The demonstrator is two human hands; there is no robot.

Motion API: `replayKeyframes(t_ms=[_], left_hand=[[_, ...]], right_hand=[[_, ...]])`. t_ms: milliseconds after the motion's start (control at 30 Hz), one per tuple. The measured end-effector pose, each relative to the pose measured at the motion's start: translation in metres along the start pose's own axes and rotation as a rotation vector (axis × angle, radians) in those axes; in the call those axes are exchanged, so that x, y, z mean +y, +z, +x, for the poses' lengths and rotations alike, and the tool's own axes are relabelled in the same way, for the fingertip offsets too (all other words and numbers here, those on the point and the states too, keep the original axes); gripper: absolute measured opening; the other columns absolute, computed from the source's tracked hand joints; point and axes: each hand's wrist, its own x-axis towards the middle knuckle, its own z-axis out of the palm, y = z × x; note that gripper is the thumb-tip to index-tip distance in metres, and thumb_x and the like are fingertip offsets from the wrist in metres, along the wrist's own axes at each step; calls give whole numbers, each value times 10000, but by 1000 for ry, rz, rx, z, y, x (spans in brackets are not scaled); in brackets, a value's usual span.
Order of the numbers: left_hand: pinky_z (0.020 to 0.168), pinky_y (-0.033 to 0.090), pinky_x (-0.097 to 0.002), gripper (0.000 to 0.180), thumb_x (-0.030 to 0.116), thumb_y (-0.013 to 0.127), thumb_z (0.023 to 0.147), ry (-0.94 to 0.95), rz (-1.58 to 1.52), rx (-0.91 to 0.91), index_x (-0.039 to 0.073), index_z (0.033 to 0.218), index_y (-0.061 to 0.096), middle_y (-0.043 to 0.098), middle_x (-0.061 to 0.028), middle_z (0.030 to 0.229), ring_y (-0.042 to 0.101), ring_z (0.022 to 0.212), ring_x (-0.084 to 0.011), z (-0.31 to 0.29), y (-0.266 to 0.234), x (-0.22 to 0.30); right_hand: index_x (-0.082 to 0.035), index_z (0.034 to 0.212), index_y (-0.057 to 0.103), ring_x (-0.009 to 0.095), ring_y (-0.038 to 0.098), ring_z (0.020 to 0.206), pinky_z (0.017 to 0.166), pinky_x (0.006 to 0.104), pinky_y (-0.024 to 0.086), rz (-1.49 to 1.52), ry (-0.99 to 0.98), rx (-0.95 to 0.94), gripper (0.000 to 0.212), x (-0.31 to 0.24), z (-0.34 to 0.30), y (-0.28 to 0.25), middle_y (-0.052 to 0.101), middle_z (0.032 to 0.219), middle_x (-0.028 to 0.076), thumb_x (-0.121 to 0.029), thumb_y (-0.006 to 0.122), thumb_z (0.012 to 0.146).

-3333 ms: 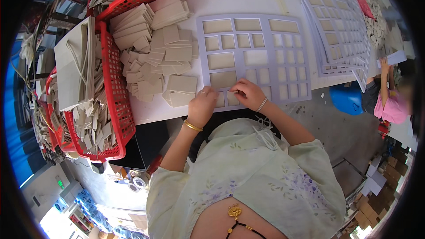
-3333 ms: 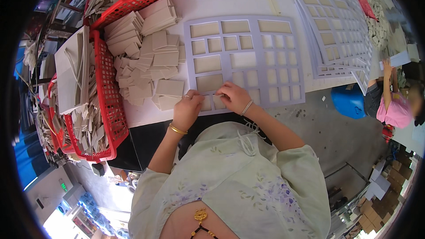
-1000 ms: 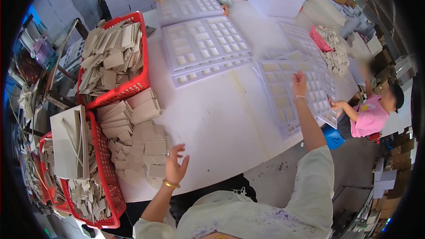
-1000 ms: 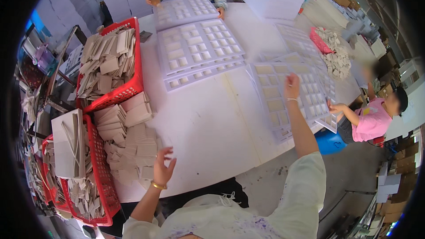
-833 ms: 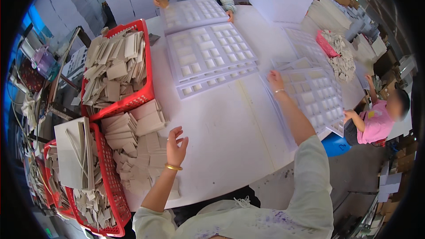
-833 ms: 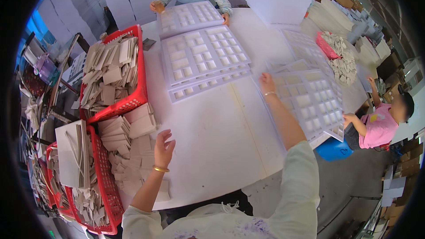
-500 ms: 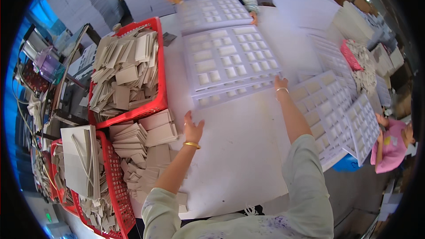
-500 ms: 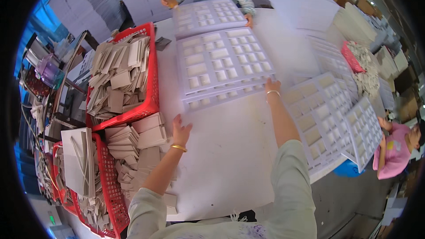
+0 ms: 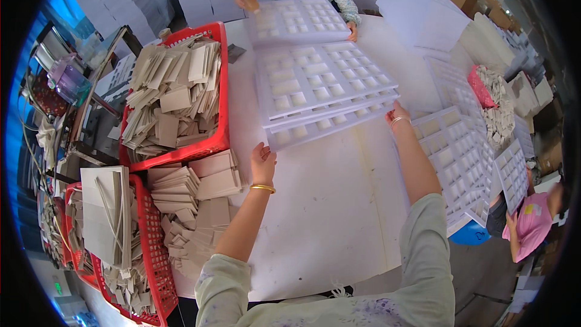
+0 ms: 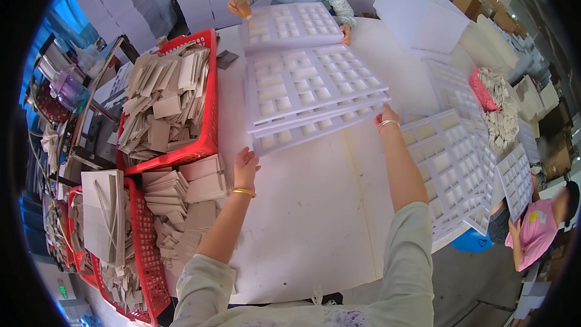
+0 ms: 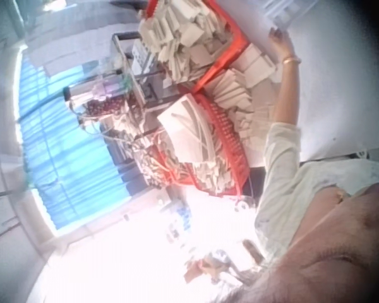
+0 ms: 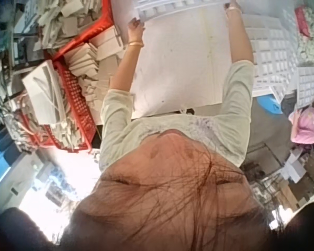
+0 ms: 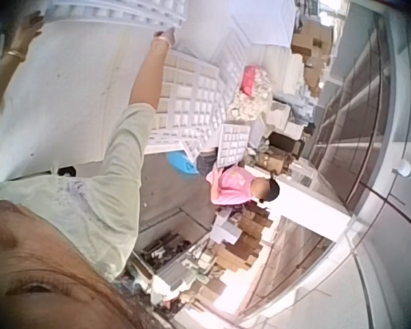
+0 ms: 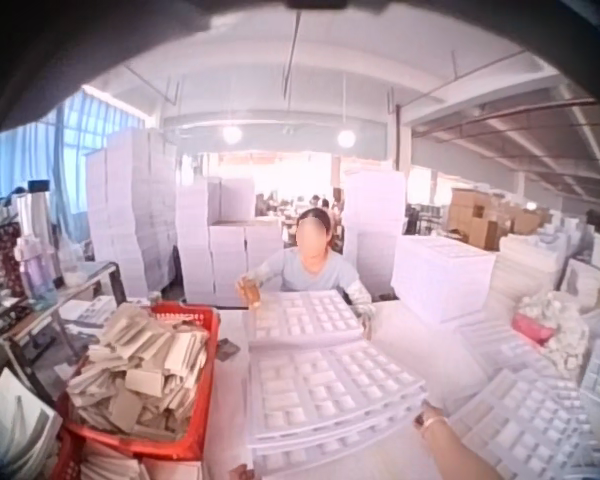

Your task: Placing cardboard pieces into the slots of a plastic or foam tray.

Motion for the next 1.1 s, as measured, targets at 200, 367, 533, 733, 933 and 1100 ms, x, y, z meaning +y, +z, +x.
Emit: replayKeyframes(t_ms=[200,367,533,733,933,1100], left_hand=[[725,475,-248,303,46,601,809,93,220,-227,-54,1094,580,632,-56,932,581,851,-111,-12,-38,-23],[801,463,-247,338,31,597,819,7,84,-258,-22,1152,578,628,-46,968,574,909,-107,-121,-57,-31],[928,459,-304,496,76,634,853,-240,-8,-359,-29,1303,455,532,-120,1235,549,1093,-192,-234,-103,-49],[910,478,-325,492,105,644,851,-372,109,-386,-15,1292,462,530,-131,1226,561,1083,-208,-328,-166,-68],[799,507,-303,455,99,661,820,-118,368,-200,-3,1232,498,540,-136,1160,583,1027,-213,-359,-215,-69],[762,519,-295,463,100,666,806,-75,504,-197,-9,1224,499,512,-141,1149,589,1017,-222,-364,-233,-65]], right_hand=[[-88,1157,501,215,618,916,734,378,551,159,-147,-195,352,22,-58,-44,610,1027,74,-347,557,926],[-110,1103,523,164,629,897,722,338,554,248,-244,-330,245,44,-114,-142,629,993,28,-273,575,927],[-124,1066,552,135,635,802,613,272,556,232,-284,-280,182,67,-210,-231,643,959,16,-247,575,934],[-138,1189,533,131,638,852,630,288,555,233,-227,-246,292,121,-312,-312,648,1016,21,-302,543,947],[-140,1157,525,162,645,885,569,313,547,162,-110,-268,264,207,-377,-361,645,1026,15,-304,534,950],[-117,1142,522,194,659,871,516,303,533,98,6,-251,252,251,-394,-379,642,1018,52,-292,513,960]])
